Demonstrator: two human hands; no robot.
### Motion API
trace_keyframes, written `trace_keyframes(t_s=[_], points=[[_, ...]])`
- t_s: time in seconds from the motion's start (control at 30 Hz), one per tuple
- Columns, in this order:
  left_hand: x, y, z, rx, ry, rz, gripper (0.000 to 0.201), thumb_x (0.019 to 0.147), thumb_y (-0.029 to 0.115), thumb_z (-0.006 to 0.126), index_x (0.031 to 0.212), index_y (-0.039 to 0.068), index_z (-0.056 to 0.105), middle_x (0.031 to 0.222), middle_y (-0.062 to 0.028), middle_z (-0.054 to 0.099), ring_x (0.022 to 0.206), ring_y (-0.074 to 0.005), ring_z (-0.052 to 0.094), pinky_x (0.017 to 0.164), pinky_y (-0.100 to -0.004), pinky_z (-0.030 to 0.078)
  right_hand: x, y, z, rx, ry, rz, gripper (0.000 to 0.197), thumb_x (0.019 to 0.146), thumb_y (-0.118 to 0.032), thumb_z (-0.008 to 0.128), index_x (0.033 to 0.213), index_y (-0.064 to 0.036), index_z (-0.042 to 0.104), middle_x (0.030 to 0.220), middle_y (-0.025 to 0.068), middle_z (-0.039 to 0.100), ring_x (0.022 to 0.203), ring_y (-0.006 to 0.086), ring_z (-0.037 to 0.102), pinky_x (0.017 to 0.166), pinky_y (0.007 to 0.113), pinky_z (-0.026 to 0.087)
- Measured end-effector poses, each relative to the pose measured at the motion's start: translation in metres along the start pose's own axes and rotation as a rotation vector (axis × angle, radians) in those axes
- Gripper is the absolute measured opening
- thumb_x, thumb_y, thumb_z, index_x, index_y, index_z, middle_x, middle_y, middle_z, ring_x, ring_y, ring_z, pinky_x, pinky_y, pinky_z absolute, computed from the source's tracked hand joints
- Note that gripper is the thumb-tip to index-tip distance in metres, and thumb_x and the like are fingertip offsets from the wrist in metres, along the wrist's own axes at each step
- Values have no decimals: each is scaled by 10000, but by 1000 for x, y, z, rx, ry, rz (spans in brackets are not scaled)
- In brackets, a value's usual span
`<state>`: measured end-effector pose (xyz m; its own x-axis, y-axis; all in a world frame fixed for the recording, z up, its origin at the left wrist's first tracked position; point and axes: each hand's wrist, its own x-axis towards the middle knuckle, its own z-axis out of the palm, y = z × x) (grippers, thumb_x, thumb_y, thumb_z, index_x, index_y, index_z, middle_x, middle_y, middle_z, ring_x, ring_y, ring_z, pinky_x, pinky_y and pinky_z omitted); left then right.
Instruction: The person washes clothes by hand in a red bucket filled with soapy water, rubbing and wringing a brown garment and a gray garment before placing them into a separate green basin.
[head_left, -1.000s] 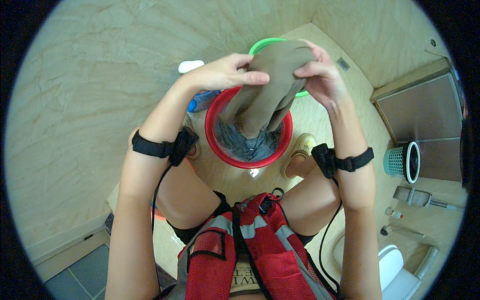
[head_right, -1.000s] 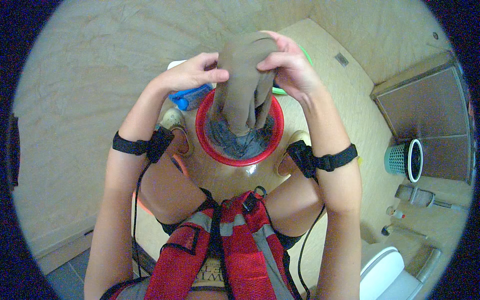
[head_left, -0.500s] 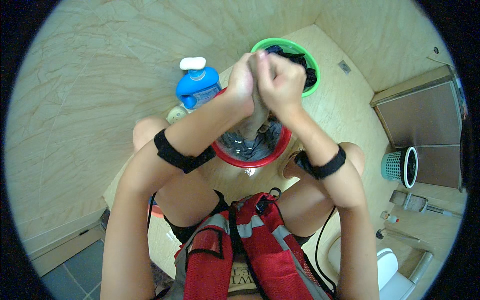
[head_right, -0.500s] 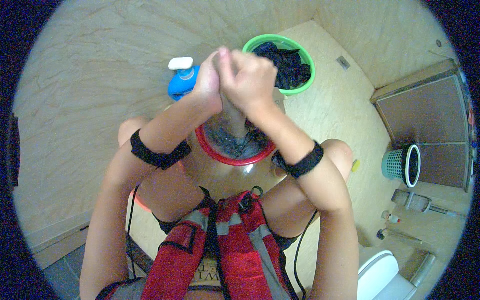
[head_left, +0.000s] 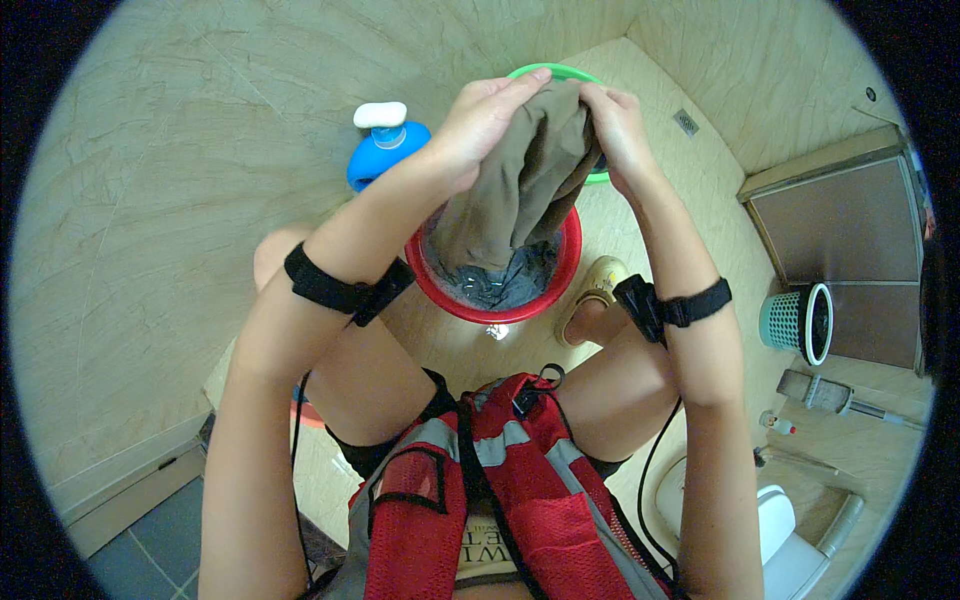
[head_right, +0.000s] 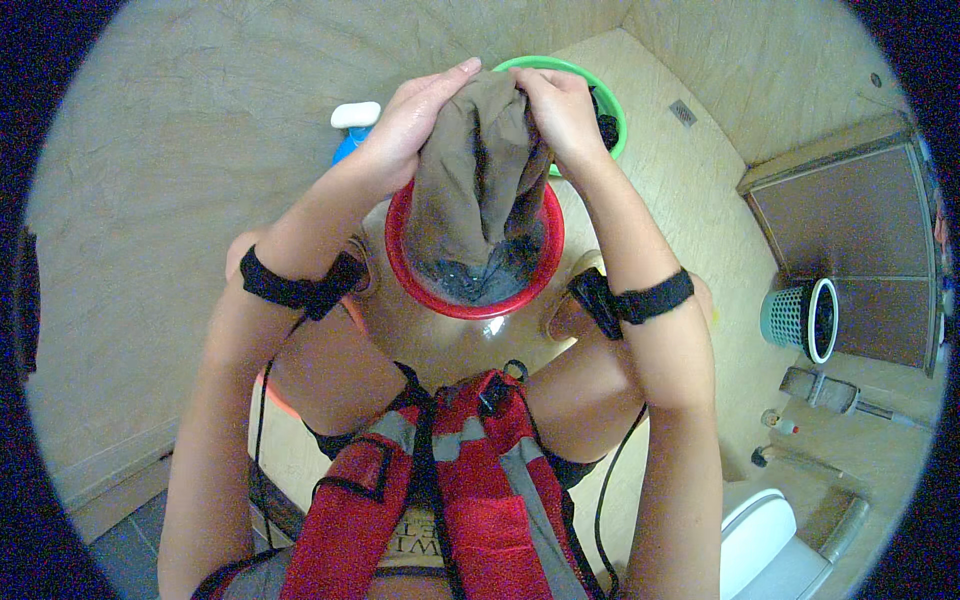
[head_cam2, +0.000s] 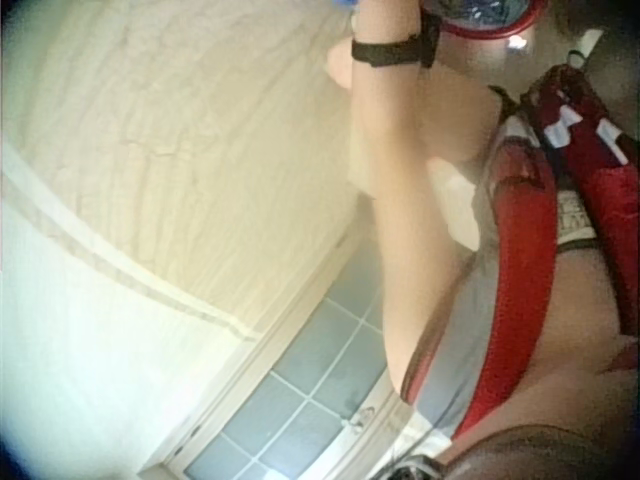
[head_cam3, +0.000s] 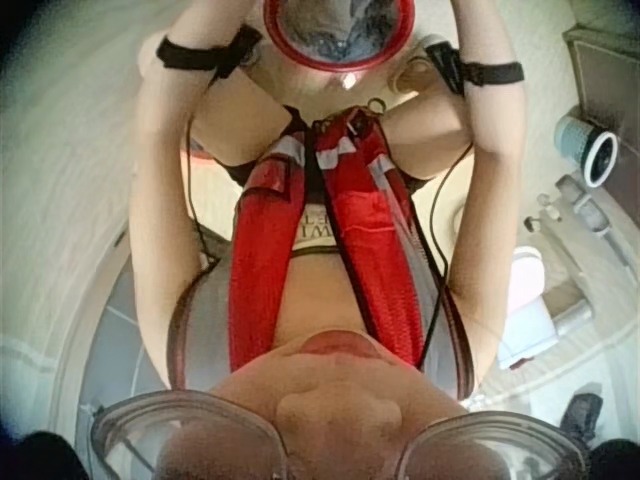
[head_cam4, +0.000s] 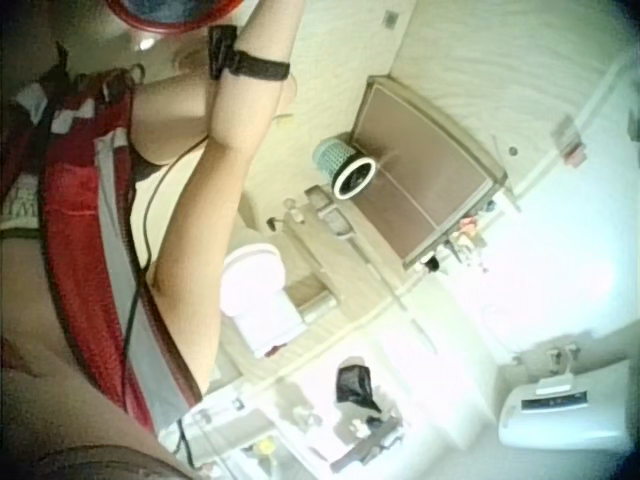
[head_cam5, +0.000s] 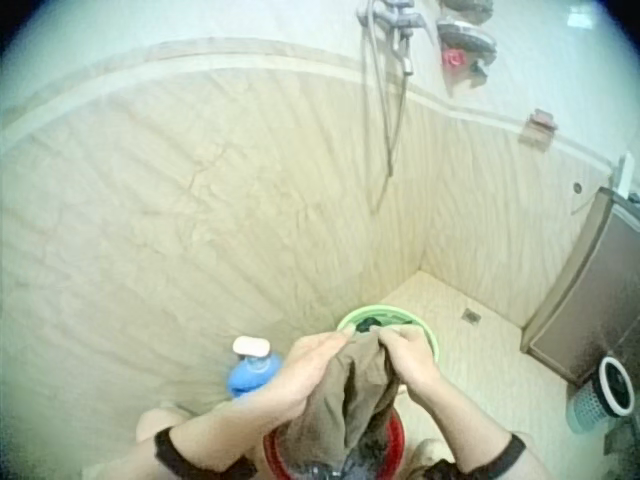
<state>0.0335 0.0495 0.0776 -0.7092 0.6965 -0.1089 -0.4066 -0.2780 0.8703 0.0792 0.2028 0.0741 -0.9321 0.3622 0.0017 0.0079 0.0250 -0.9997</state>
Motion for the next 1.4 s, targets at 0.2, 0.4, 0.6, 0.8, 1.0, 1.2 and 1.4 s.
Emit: trace_keyframes(t_s=[0.2, 0.4, 0.6, 0.8, 1.0, 1.2, 1.4], points=[[-9, -12, -14, 556, -49, 30, 385, 819, 327, 643, 1035, 27, 536, 930, -73, 615, 871, -141, 580, 789, -280, 463, -2, 22, -11, 50, -145, 146, 300, 855, -291, 559, 840, -4, 646, 802, 37, 631, 721, 101, 547, 681, 239, 424], [4, -70, -88, 1220, -212, 94, 581, 725, 254, 724, 1168, 44, 412, 966, -161, 606, 966, -278, 574, 801, -370, 461, 7, 88, -28, -614, -320, 217, 418, 809, -377, 596, 888, 32, 624, 858, 138, 632, 824, 203, 584, 741, 338, 448], [24, -149, -133, 1614, -89, -48, 549, 730, 220, 664, 1211, 84, 438, 1029, -244, 571, 996, -396, 537, 833, -437, 449, 14, 148, -5, -997, -323, -79, 389, 809, -288, 571, 912, 71, 462, 858, 308, 578, 869, 436, 563, 765, 484, 446], [14, -209, -129, 1648, -117, -433, 927, 619, 355, 747, 1386, 249, 238, 1420, -242, 97, 1219, -500, 258, 959, -578, 306, -23, 234, 13, -1058, -560, 191, 945, 690, -518, 638, 1418, -209, 121, 1427, 255, 139, 1316, 410, 171, 1056, 470, 231], [5, -250, -140, 1804, -131, -496, 1111, 517, 448, 805, 1406, 354, 145, 1469, -117, -156, 1287, -541, 4, 978, -665, 194, -39, 266, 27, -1323, -600, 341, 986, 690, -507, 660, 1421, -326, 25, 1470, 188, -68, 1345, 409, 49, 1004, 616, 212], [13, -282, -154, 1716, -113, -552, 1036, 570, 396, 793, 1397, 367, 170, 1476, -81, -145, 1301, -515, 24, 977, -665, 208, -38, 313, 14, -1225, -584, 438, 949, 730, -454, 647, 1420, -325, 8, 1467, 186, -99, 1344, 410, 47, 1039, 575, 175], [20, -304, -165, 1735, -93, -603, 897, 649, 356, 751, 1379, 372, 230, 1488, -70, 4, 1325, -417, 108, 1033, -586, 190, -27, 329, 18, -1294, -647, 459, 962, 716, -435, 656, 1423, -306, 17, 1459, 228, -28, 1334, 428, 73, 1048, 542, 191]])
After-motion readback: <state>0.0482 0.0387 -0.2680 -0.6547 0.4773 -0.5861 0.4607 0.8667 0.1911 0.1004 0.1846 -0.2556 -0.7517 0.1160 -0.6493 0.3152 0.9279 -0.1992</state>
